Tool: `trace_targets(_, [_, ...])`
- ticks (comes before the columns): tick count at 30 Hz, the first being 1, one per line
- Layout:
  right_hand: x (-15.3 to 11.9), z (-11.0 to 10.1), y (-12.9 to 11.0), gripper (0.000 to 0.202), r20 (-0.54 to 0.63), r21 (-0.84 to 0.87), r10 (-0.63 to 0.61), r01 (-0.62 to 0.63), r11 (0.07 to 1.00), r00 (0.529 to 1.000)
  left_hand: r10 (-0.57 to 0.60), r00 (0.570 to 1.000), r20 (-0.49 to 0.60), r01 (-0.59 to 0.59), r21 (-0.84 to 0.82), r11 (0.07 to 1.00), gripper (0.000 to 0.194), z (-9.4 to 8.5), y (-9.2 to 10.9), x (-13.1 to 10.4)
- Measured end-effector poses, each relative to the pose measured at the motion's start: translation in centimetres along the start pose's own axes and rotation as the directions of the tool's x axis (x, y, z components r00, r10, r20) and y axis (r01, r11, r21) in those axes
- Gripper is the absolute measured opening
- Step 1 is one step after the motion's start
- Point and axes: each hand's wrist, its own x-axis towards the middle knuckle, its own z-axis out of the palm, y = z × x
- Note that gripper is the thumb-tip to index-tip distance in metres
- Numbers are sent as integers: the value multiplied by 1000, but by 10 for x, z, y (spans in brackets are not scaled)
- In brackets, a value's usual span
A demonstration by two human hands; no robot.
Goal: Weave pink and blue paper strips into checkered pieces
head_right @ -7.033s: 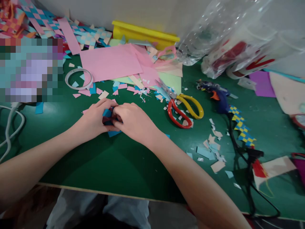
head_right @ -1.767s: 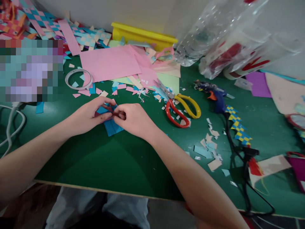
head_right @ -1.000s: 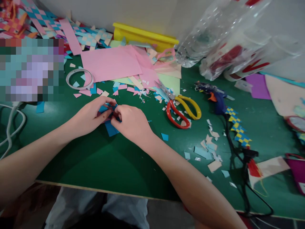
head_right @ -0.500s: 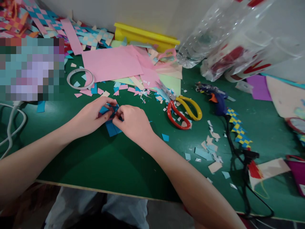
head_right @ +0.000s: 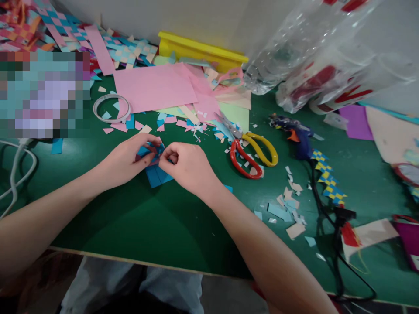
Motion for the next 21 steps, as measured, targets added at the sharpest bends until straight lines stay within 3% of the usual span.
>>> trace_targets(7, [-2, -2, -4, 12, 154, 103, 83, -99, 990, 985, 6, 1000, -3, -6, 24, 1000, 24, 1, -1, 1])
trace_targets(14, [-2, 1, -8, 12, 160, 70, 126, -139, 988, 979, 35, 999, -8, -34, 28, 999, 25, 2, -1, 0])
trace_targets(21, [-2, 3, -11, 12, 170, -20, 103, -101, 995, 980, 38, 999, -7, -38, 22, 999, 25, 2, -3, 0])
